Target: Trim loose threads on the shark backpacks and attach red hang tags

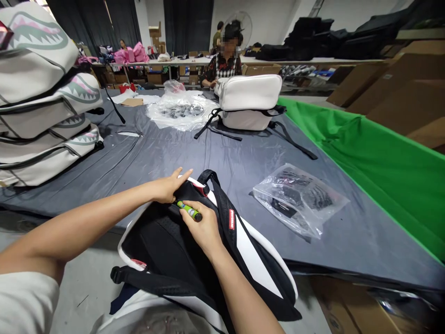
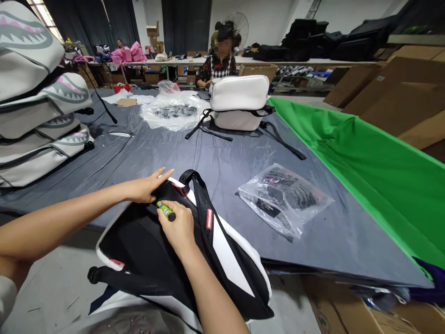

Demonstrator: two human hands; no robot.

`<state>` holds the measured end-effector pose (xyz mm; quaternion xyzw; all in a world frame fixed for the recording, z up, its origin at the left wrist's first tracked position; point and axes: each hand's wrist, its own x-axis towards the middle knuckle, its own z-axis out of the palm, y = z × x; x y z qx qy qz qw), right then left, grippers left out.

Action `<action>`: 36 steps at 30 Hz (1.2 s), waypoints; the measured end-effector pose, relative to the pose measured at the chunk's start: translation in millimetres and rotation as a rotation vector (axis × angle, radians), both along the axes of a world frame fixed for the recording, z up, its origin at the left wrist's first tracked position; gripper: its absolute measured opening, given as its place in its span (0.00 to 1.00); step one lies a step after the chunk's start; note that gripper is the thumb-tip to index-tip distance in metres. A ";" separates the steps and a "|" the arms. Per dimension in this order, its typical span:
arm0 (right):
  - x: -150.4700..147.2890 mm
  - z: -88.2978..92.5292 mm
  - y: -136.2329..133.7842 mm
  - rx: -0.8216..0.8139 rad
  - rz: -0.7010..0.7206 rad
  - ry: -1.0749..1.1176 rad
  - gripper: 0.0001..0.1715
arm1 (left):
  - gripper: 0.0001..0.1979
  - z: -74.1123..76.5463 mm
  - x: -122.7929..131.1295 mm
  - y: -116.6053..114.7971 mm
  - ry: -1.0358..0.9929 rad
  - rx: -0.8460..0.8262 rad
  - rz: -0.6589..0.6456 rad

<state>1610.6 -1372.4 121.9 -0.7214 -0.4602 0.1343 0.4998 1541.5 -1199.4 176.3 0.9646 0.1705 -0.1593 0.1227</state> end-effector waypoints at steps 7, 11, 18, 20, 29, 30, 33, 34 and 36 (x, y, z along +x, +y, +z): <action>-0.6 -1.3 4.4 0.000 -0.032 0.003 0.10 | 0.56 0.2 1.7 0.3 -0.005 -0.018 0.012; -0.7 0.1 5.8 -0.027 -0.034 -0.022 0.10 | 0.55 -2.8 2.9 2.8 -0.014 -0.021 0.008; -1.6 1.6 9.3 -0.062 -0.077 -0.013 0.09 | 0.55 -9.6 3.7 7.7 -0.033 -0.091 0.017; -1.3 1.2 9.5 -0.054 -0.084 0.003 0.09 | 0.55 -9.4 3.9 7.6 -0.042 -0.099 0.017; 1.2 0.9 7.8 -0.049 -0.087 0.016 0.10 | 0.54 -6.7 5.6 7.4 -0.032 -0.104 0.010; 1.2 1.2 7.5 -0.047 -0.074 0.027 0.10 | 0.54 -7.3 5.8 7.6 -0.033 -0.100 0.009; 0.2 1.8 6.0 -0.056 -0.086 0.015 0.10 | 0.54 -8.3 6.6 7.8 -0.032 -0.087 0.002; -0.6 2.0 5.6 -0.063 -0.110 -0.005 0.10 | 0.54 -8.3 6.8 7.7 -0.030 -0.085 0.001; -2.2 2.6 5.0 -0.073 -0.120 -0.025 0.10 | 0.54 -7.9 7.2 7.4 -0.028 -0.083 0.000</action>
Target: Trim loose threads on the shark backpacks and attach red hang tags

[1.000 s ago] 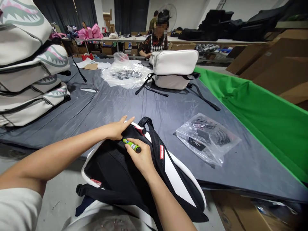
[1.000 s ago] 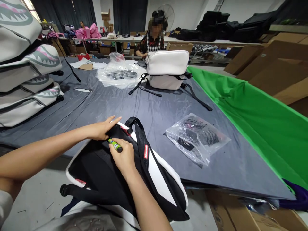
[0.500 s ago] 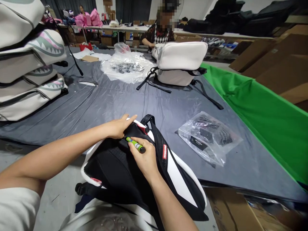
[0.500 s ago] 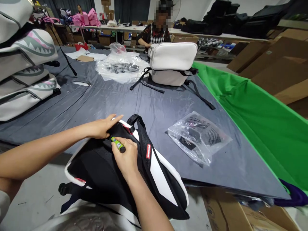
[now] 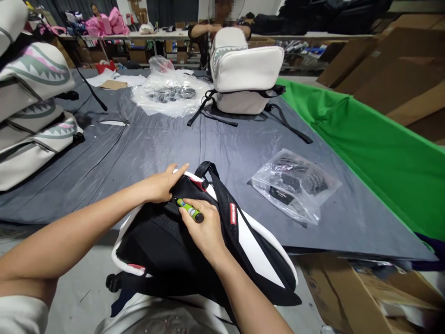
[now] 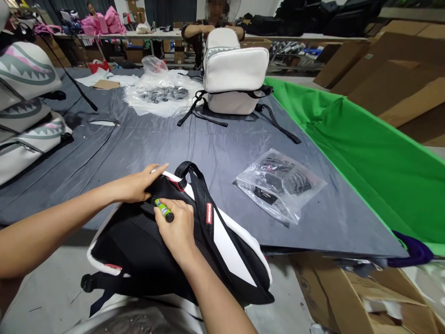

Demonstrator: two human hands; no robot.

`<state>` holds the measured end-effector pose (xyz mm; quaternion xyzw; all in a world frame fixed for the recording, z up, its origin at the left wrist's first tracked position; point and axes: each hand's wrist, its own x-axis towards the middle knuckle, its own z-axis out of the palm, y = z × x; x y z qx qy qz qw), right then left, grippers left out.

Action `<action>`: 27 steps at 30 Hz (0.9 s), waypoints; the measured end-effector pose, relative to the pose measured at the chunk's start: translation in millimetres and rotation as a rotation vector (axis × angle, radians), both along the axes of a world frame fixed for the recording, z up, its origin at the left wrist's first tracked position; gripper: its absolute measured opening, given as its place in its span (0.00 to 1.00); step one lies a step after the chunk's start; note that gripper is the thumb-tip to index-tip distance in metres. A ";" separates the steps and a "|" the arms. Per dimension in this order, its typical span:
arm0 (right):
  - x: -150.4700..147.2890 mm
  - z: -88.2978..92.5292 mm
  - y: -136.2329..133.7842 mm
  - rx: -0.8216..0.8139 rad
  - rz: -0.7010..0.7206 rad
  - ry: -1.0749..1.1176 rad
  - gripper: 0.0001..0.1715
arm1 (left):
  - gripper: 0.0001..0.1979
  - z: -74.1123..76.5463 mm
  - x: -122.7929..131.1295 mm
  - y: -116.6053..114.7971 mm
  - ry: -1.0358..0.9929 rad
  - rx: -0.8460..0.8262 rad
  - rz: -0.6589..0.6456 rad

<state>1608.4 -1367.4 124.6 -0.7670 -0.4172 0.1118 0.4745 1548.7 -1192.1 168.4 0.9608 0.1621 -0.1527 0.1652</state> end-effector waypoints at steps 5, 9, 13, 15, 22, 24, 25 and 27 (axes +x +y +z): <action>-0.9 2.9 0.0 -0.038 0.039 -0.046 0.11 | 0.54 1.1 -0.2 -1.0 -0.010 0.011 0.015; 0.5 3.1 0.9 -0.033 0.042 -0.007 0.12 | 0.53 0.3 -0.2 -1.2 -0.007 0.019 0.017; -0.3 1.3 1.4 -0.031 0.005 -0.015 0.12 | 0.54 -0.8 0.0 -0.6 -0.008 0.016 0.022; -0.8 0.3 1.7 -0.018 0.018 0.000 0.12 | 0.54 -1.0 -0.3 -0.2 -0.002 0.012 0.021; 1.6 -0.4 2.0 -0.029 0.021 -0.003 0.12 | 0.53 0.6 -1.9 0.1 0.004 0.007 0.017; 2.2 0.0 2.0 -0.042 0.029 -0.013 0.12 | 0.54 1.0 -1.9 0.1 -0.001 0.005 0.019; 2.3 0.3 2.1 -0.046 0.031 -0.023 0.12 | 0.54 0.9 -1.8 0.3 -0.003 0.001 0.017; 2.2 1.4 2.6 -0.050 0.036 -0.050 0.12 | 0.54 0.2 -1.6 0.9 -0.004 -0.005 0.014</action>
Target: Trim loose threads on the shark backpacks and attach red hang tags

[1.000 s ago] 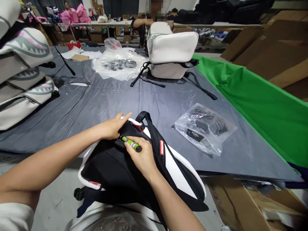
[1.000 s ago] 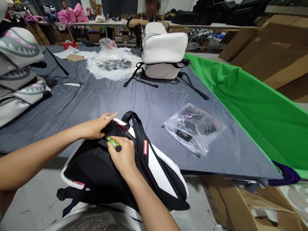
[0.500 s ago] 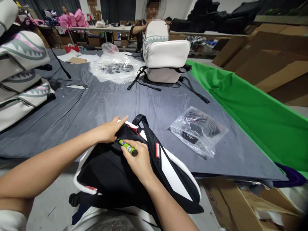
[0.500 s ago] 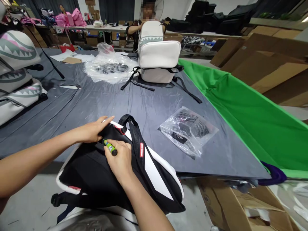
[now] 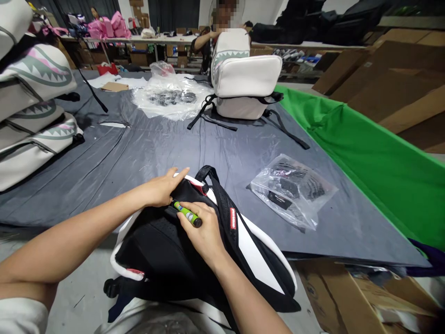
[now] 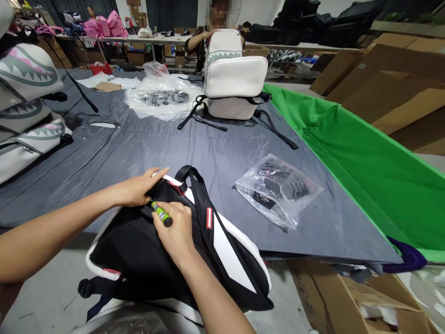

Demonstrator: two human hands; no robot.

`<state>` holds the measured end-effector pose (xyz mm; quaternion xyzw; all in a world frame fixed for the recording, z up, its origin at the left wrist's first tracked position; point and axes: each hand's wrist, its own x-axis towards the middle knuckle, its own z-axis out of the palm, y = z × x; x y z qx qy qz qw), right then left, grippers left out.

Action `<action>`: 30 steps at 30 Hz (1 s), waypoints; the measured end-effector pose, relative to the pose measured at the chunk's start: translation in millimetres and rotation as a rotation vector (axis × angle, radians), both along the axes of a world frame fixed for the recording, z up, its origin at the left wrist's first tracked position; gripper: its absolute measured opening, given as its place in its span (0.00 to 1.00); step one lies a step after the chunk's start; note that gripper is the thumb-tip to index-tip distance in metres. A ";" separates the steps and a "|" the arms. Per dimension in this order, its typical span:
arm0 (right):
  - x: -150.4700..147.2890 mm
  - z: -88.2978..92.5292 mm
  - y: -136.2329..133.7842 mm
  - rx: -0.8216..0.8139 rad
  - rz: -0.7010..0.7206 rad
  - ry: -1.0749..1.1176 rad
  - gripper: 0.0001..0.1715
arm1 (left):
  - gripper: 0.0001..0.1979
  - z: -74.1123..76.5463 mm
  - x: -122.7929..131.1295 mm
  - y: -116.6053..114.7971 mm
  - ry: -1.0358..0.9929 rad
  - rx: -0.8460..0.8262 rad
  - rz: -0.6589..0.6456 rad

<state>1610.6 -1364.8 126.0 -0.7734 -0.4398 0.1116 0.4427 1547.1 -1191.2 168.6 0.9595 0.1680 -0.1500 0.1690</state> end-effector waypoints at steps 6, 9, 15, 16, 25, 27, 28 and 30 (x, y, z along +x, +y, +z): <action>-0.8 3.7 -0.9 -0.041 -0.022 -0.087 0.11 | 0.54 -1.6 0.7 1.1 -0.007 0.008 -0.009; -1.7 3.7 -1.8 -0.039 -0.019 -0.062 0.11 | 0.53 0.1 0.8 0.1 0.000 -0.002 -0.003; -3.2 2.7 -1.3 0.004 -0.018 0.010 0.11 | 0.53 0.7 0.7 -0.9 -0.008 0.010 0.017; -2.9 2.8 -1.2 0.005 -0.020 0.017 0.11 | 0.53 0.4 0.7 -1.0 -0.008 0.012 0.013; -1.5 0.7 -1.6 0.030 -0.029 0.054 0.11 | 0.53 -1.5 0.2 0.7 -0.005 0.022 0.008; -1.5 0.6 -3.1 0.036 -0.035 0.043 0.11 | 0.53 -1.7 0.2 1.0 -0.008 0.016 0.002; -1.4 0.8 -4.0 0.034 -0.048 0.033 0.11 | 0.53 -1.9 0.1 1.1 -0.008 0.014 0.001; -1.1 1.5 -5.0 0.028 -0.055 0.033 0.11 | 0.53 -2.2 0.1 1.3 -0.009 0.013 0.002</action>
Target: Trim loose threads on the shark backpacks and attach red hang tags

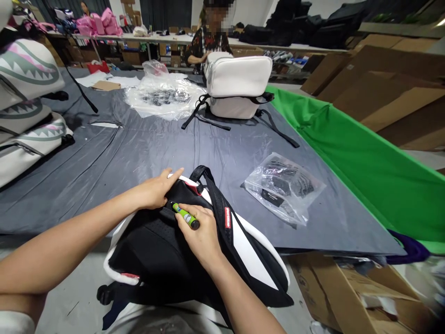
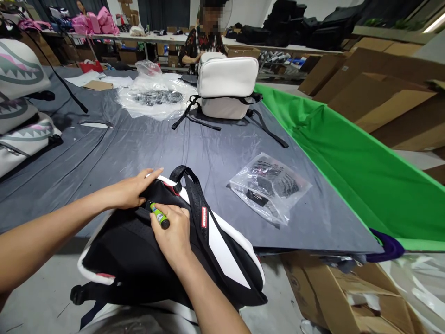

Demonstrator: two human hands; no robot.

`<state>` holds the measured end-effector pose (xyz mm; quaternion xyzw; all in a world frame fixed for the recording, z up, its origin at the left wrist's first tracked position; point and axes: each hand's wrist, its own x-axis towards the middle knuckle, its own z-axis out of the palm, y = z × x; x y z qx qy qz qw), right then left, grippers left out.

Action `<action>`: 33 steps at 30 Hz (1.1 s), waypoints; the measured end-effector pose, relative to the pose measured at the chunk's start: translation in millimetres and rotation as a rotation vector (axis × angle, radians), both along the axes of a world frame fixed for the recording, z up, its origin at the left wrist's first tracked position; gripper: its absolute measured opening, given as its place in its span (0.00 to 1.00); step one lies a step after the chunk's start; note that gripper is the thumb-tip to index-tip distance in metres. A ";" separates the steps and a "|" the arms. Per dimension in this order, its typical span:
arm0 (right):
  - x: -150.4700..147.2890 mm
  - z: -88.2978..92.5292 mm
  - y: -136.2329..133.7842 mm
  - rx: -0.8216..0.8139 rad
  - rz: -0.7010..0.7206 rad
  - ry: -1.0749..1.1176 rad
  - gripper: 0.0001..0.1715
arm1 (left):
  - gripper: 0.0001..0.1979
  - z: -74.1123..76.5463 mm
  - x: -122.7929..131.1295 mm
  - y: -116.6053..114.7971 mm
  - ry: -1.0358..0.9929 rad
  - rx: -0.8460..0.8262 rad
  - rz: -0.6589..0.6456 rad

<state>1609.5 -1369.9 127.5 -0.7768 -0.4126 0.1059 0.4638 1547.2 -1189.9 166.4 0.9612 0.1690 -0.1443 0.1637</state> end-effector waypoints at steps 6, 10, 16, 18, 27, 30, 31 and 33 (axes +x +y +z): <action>-1.9 -3.3 7.6 0.008 0.006 0.042 0.11 | 0.53 2.0 1.1 -0.8 0.002 -0.002 0.004; -5.2 2.3 6.0 -0.018 0.015 -0.001 0.10 | 0.52 3.0 -0.2 -2.8 -0.010 -0.016 0.006; 31.4 43.0 -55.1 0.066 -0.034 -0.057 0.08 | 0.50 -15.6 -0.6 10.2 -0.082 -0.018 -0.026; 66.8 45.6 -85.3 0.088 -0.221 -0.166 0.10 | 0.50 -20.4 0.1 13.3 -0.089 -0.014 -0.033; 239.1 -40.5 -131.7 -1.004 -0.463 -0.541 0.16 | 0.50 -17.2 -0.2 8.2 -0.079 -0.046 -0.005; 262.1 -49.8 -127.0 -1.054 -0.498 -0.600 0.24 | 0.50 -15.3 -0.1 5.5 -0.074 -0.044 0.003; 268.6 -50.6 -126.4 -1.071 -0.507 -0.604 0.23 | 0.50 -14.2 0.2 4.8 -0.068 -0.045 0.005; 279.9 -50.4 -126.1 -1.107 -0.490 -0.592 0.20 | 0.50 -11.5 1.5 4.0 -0.054 -0.046 0.007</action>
